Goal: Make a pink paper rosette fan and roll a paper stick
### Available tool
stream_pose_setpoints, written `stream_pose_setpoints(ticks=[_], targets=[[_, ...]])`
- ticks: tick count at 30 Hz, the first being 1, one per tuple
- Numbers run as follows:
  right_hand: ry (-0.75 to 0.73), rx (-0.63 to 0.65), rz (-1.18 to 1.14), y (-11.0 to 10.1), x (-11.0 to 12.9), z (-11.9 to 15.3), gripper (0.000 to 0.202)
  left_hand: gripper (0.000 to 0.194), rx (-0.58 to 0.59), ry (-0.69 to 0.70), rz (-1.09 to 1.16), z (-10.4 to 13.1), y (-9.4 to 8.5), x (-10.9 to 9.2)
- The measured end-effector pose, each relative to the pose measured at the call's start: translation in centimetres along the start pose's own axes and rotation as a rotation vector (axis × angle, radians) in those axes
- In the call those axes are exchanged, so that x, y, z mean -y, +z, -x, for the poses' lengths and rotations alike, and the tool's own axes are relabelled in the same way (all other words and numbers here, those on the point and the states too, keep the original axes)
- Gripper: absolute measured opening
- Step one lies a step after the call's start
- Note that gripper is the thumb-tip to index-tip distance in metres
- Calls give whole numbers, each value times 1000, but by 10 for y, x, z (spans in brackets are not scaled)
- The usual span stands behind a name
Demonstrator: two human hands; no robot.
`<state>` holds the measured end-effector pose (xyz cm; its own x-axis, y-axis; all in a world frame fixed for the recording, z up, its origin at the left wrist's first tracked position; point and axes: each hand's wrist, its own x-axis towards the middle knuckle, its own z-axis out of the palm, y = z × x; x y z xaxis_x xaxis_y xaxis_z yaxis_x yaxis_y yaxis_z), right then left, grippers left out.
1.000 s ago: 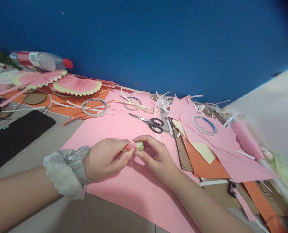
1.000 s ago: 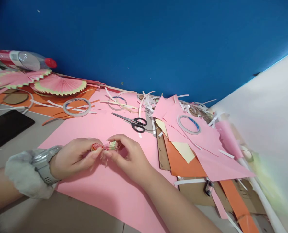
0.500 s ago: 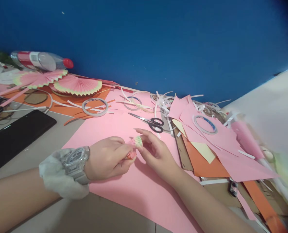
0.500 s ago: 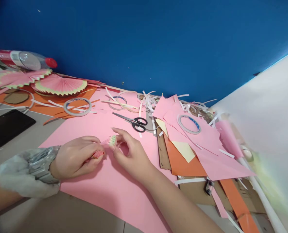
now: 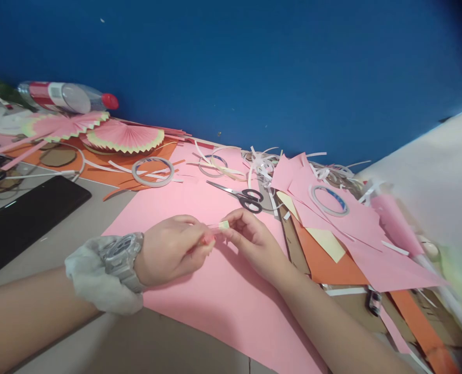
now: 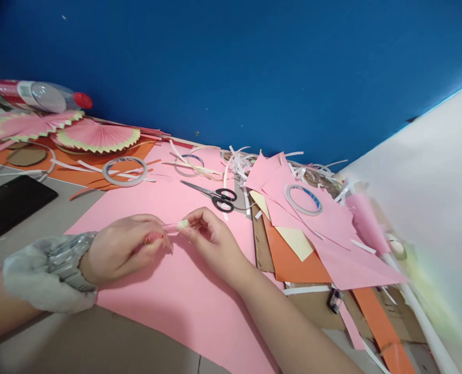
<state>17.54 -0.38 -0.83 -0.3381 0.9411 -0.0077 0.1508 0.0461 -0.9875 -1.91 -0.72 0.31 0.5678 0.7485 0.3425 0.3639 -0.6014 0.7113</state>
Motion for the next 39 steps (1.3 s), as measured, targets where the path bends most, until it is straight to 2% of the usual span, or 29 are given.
stream_pose_setpoints(ticks=[3,5,6,9,13,17,22,27,32,39], targets=[[14,-169,-85,-1,-2,-3,15,38,-149,-369,481,-6,-5,4],[26,-239,-217,-3,-3,-6,16,42,-236,-457,730,-12,-9,12],[34,-240,-285,-4,-3,-6,16,41,-239,-486,823,-15,-10,16],[52,-151,-405,-7,-4,-6,17,40,-118,-582,1019,-20,-10,24],[15,68,-288,-6,1,-2,13,41,108,-648,1039,-17,-9,25],[-59,200,-105,-1,8,2,7,45,255,-628,887,-15,-11,21],[-91,226,-3,3,9,3,6,44,336,-526,748,-14,-12,18],[-45,223,-106,4,7,3,4,43,467,-457,781,-12,-12,16],[-13,208,-143,3,6,4,6,44,554,-483,919,-10,-11,18],[-38,197,-193,1,3,4,7,36,609,-449,960,-12,-13,21]])
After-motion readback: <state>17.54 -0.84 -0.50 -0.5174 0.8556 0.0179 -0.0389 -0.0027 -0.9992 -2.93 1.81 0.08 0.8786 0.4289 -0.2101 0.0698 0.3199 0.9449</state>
